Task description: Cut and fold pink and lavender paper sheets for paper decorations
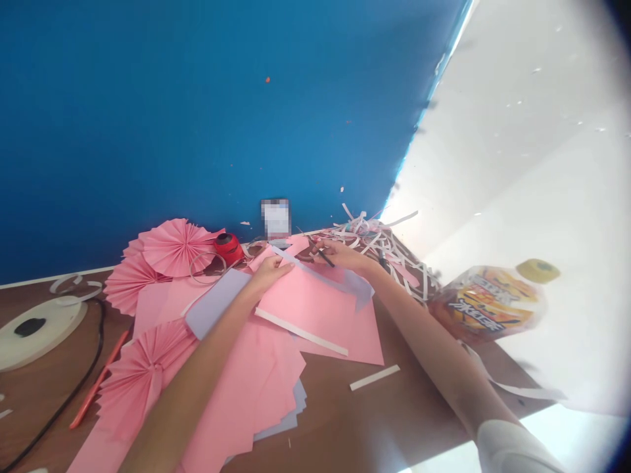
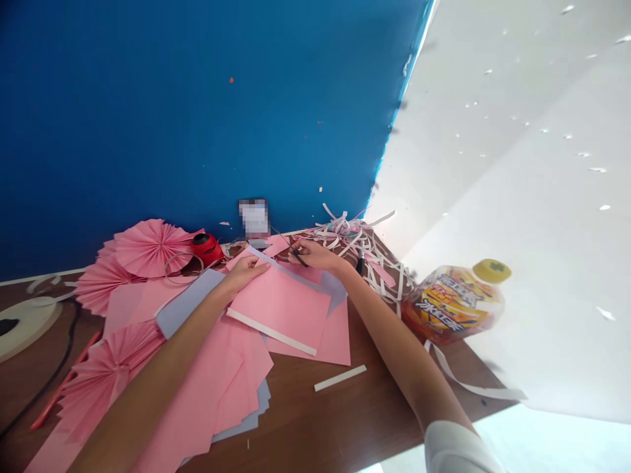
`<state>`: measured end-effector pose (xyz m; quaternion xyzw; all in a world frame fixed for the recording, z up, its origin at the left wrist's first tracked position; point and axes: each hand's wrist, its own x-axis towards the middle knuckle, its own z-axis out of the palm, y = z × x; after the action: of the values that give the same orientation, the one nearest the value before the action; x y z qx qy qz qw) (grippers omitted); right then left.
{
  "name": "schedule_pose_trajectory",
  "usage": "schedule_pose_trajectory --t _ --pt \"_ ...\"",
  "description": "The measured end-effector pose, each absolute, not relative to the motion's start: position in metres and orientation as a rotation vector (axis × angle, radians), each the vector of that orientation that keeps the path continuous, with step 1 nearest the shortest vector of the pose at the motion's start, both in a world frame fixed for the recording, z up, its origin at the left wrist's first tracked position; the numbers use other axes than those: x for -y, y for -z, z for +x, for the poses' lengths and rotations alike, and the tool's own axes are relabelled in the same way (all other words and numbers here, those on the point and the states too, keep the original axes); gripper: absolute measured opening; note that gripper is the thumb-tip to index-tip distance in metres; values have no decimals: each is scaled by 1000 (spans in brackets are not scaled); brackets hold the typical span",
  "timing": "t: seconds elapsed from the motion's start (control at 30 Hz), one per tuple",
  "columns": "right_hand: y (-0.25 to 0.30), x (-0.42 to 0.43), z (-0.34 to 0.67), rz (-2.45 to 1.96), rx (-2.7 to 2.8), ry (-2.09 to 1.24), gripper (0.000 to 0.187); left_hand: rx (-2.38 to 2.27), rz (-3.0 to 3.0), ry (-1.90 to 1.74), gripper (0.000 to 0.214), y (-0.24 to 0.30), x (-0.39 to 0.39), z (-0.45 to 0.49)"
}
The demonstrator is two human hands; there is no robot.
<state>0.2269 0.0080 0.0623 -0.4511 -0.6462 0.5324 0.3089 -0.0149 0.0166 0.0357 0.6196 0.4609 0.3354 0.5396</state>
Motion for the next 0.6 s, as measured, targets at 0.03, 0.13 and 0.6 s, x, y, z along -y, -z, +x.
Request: schedule_pose_trajectory --t 0.03,0.13,0.6 --pt "-61 -8 227 -1189 1715 -1429 39 -1097 1492 -799 43 -34 -16 -14" --pt "-58 -8 230 -1217 1842 -1487 37 -1080 1531 -830 41 -28 -15 -10" --pt "-48 -12 231 -999 2157 -1231 28 -1100 1441 -858 42 -17 -14 -9"
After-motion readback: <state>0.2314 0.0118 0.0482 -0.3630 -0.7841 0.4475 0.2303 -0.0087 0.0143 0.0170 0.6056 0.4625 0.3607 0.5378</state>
